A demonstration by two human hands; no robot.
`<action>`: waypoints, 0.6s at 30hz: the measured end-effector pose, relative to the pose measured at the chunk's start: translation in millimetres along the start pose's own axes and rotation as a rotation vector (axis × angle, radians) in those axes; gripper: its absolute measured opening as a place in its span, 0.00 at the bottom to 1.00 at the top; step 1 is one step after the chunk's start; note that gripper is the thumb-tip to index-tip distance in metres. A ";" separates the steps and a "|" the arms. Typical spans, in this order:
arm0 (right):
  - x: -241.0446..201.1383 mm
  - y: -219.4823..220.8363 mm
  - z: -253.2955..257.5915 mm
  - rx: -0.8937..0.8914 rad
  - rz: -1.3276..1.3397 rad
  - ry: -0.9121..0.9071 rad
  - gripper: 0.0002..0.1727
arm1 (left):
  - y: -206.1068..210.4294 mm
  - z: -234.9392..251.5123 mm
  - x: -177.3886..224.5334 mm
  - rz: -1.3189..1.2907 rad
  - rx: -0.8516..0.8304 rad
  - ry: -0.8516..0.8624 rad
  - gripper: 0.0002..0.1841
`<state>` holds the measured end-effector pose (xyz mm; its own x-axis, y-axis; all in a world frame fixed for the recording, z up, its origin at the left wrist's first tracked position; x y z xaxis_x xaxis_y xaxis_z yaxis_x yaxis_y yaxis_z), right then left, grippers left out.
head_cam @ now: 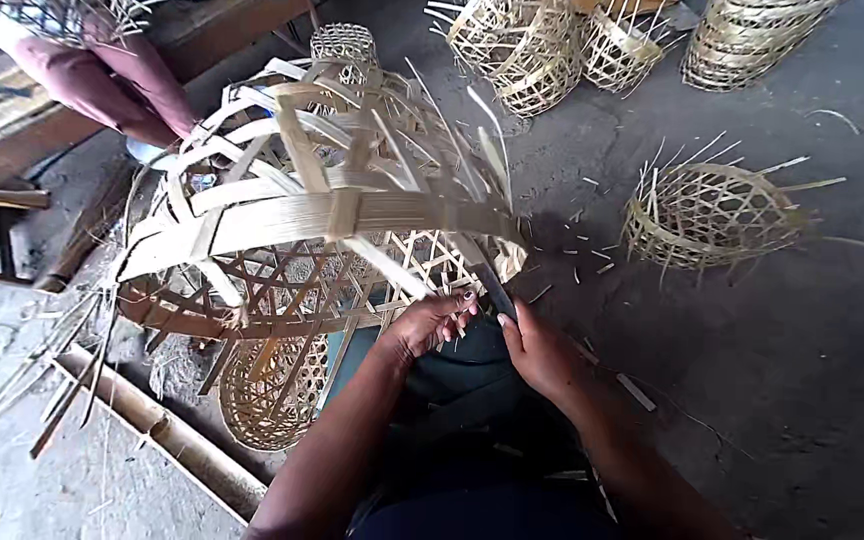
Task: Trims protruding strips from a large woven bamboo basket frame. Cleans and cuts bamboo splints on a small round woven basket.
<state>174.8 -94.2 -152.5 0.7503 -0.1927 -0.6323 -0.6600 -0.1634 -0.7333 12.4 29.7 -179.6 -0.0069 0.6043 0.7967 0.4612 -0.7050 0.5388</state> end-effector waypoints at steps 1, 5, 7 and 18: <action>-3.1 0.7 6.2 -0.017 0.008 0.002 0.27 | -1.8 0.1 -0.1 0.012 -0.017 -0.016 0.11; -14.6 0.1 26.4 -0.078 0.015 0.019 0.26 | -6.2 0.0 -1.1 0.027 -0.029 -0.031 0.12; -18.1 -2.0 31.3 -0.109 -0.006 0.041 0.25 | -5.1 -0.8 1.5 0.111 -0.010 -0.047 0.11; -16.9 -35.8 12.0 -0.100 0.040 0.061 0.24 | 19.4 -44.8 11.9 0.401 0.168 0.138 0.10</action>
<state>186.1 -73.6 -118.6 0.7219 -0.2590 -0.6417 -0.6918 -0.2499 -0.6775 -18.5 6.6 -147.3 0.0884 0.2324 0.9686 0.5887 -0.7966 0.1374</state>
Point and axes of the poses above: each hand's wrist, its own z-axis towards the middle knuckle, its own y-axis out of the palm, x = y × z, the point moved 1 cm from there along z, towards the middle knuckle, and after that the axes turned 12 degrees about -x, right-handed, at the moved point
